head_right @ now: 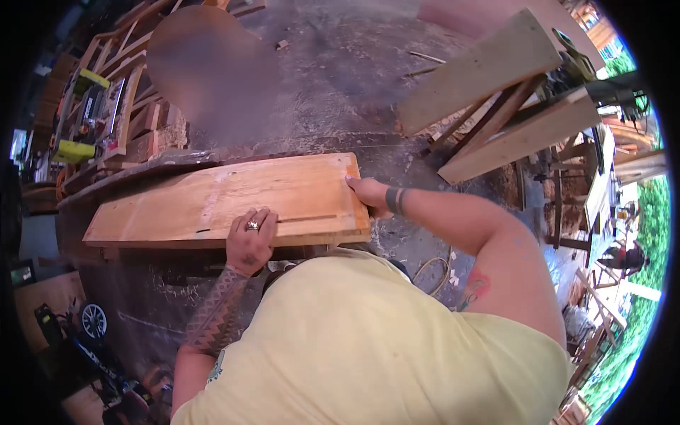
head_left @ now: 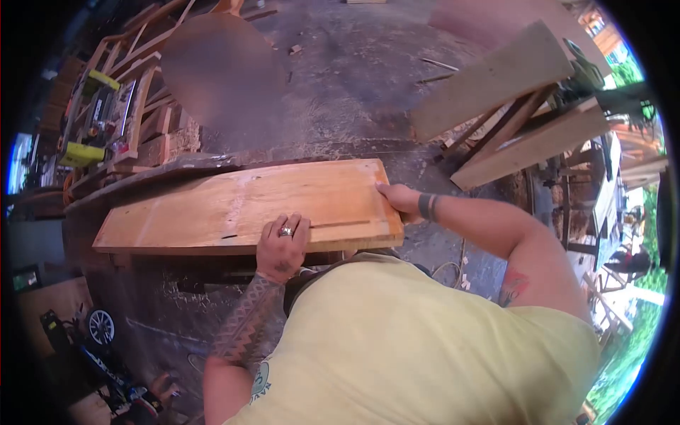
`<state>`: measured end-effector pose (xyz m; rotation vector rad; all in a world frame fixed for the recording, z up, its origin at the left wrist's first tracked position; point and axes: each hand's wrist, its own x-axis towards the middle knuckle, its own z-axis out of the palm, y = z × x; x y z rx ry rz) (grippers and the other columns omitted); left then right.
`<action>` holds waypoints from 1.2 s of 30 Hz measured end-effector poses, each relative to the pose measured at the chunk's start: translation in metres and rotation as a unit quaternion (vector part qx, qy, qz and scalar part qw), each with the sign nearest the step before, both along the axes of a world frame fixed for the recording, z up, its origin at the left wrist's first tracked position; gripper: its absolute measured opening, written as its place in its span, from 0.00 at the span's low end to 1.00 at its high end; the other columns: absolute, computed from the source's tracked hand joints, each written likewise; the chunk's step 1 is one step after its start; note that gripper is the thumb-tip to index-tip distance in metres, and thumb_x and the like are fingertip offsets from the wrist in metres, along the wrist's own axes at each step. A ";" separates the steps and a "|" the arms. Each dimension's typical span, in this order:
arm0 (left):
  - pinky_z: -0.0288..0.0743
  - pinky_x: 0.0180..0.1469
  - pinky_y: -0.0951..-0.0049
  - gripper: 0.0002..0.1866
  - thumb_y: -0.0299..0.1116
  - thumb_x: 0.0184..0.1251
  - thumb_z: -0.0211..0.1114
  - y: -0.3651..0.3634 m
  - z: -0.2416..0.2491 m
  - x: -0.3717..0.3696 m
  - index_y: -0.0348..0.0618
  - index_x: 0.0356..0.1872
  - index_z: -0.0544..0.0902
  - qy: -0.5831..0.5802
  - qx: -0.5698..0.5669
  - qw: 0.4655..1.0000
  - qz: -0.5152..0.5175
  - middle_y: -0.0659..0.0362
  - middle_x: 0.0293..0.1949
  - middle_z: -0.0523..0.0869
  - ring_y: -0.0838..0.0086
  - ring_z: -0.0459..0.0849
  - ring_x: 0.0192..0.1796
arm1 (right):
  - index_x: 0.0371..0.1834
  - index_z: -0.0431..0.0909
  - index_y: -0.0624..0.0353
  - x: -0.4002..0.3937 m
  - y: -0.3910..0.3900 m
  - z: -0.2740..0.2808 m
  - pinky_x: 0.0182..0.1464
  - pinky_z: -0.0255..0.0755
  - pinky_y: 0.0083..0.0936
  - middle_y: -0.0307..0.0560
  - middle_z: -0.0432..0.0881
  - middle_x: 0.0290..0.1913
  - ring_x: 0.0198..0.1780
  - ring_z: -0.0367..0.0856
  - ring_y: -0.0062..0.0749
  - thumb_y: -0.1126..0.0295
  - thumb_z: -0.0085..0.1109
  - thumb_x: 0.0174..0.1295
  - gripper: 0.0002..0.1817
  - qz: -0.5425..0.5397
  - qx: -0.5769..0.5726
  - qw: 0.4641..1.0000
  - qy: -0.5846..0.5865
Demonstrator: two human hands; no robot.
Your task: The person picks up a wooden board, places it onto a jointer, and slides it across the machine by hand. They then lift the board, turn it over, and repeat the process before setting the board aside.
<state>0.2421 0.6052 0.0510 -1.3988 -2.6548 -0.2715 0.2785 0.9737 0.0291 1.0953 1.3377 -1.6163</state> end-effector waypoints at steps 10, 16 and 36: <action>0.88 0.60 0.49 0.26 0.39 0.56 0.82 0.055 0.078 -0.118 0.52 0.59 0.94 -0.164 -0.034 0.986 -0.009 0.49 0.47 0.97 0.48 0.95 0.51 | 0.59 0.89 0.52 0.002 0.098 0.001 0.25 0.70 0.29 0.34 0.78 0.26 0.20 0.71 0.24 0.26 0.42 0.87 0.40 0.154 -0.038 0.984 0.075; 0.89 0.60 0.50 0.23 0.44 0.58 0.80 0.077 0.101 -0.138 0.56 0.56 0.95 -0.169 -0.096 0.981 0.013 0.51 0.47 0.97 0.48 0.95 0.53 | 0.52 0.90 0.53 0.095 0.118 -0.106 0.21 0.72 0.35 0.39 0.77 0.25 0.19 0.73 0.28 0.34 0.58 0.85 0.31 0.115 0.107 0.986 0.064; 0.86 0.63 0.50 0.30 0.53 0.54 0.89 0.072 0.092 -0.150 0.53 0.58 0.95 -0.162 -0.121 0.979 0.035 0.51 0.51 0.97 0.50 0.95 0.55 | 0.53 0.95 0.58 0.119 0.145 -0.215 0.63 0.86 0.49 0.59 0.97 0.51 0.57 0.95 0.57 0.46 0.73 0.70 0.25 0.204 0.325 0.909 0.164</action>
